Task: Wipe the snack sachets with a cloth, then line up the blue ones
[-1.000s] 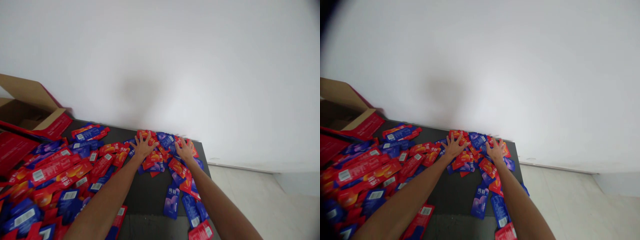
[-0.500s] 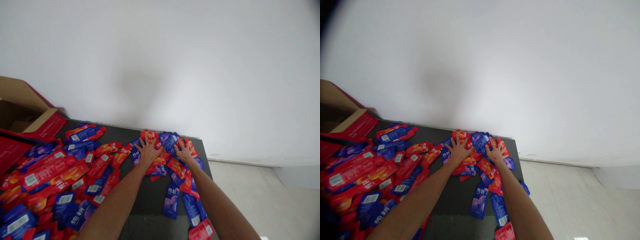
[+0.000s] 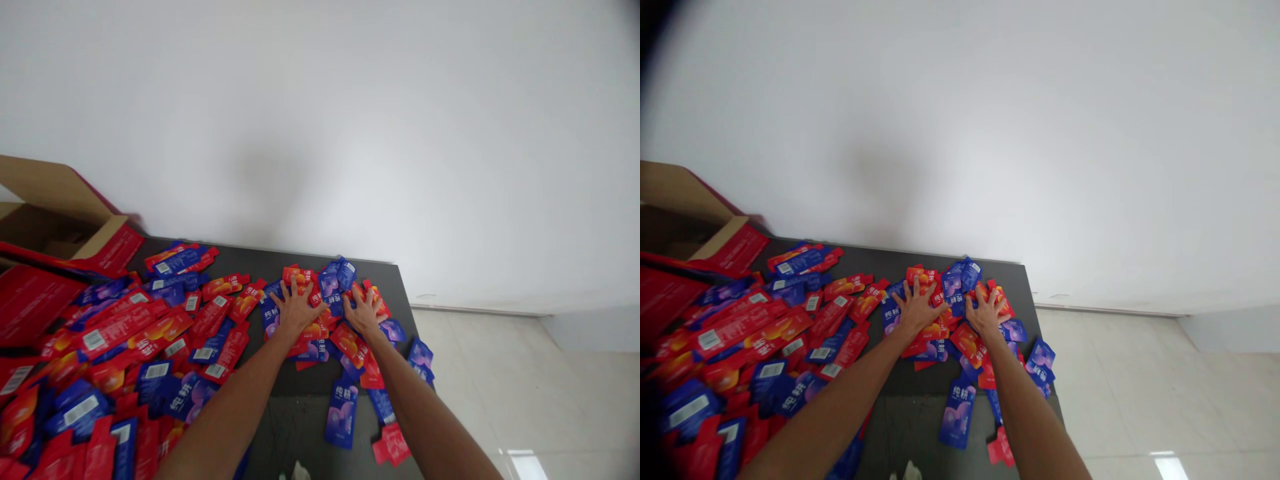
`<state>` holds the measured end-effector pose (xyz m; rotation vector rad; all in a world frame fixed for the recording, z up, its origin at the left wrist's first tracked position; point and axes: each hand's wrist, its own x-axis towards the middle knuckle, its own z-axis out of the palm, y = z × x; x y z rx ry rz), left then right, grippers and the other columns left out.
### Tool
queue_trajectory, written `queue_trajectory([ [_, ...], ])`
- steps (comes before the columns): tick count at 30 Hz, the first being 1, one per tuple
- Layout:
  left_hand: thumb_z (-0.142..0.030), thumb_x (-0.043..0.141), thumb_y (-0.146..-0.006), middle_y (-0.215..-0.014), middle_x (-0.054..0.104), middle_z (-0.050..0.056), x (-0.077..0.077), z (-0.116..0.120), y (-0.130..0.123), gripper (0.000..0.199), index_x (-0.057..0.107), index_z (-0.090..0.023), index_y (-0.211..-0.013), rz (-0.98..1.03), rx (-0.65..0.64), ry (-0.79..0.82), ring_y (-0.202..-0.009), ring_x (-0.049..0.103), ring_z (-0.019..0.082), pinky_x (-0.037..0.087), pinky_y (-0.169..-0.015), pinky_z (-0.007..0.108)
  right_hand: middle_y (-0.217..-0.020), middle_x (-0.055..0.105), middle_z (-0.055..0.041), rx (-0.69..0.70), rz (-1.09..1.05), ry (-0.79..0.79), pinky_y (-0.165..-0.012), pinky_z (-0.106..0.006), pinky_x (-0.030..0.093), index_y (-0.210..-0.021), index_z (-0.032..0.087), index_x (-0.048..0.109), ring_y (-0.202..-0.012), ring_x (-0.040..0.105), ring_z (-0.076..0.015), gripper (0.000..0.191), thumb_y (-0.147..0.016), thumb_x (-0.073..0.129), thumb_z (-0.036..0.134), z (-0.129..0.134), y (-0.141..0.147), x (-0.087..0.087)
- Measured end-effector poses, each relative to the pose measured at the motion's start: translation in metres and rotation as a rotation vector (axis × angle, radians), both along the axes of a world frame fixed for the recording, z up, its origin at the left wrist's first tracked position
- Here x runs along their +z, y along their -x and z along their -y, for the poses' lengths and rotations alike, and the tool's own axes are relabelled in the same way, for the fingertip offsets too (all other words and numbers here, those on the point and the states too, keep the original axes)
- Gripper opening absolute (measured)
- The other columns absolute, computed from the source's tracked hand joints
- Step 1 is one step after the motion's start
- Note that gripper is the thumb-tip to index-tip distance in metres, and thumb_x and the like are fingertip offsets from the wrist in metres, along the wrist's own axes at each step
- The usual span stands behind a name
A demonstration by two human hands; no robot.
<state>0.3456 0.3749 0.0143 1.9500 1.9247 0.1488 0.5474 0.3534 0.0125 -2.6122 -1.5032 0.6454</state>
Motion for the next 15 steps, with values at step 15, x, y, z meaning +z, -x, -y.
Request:
queue_trajectory([
  [15,-0.085,0.044,-0.071,-0.165,0.007,0.005,-0.002,0.062,0.018,0.088,0.037,-0.042,-0.147,0.0,-0.038,0.008,-0.147,-0.006,0.049,0.0,-0.107,0.076,-0.156,0.031,-0.0072,0.033,0.023,-0.215,-0.114,-0.057,0.023,-0.148,0.032,0.041,-0.143,0.026,-0.0351,0.064,-0.093,0.032,0.064,0.079,-0.014,0.027],
])
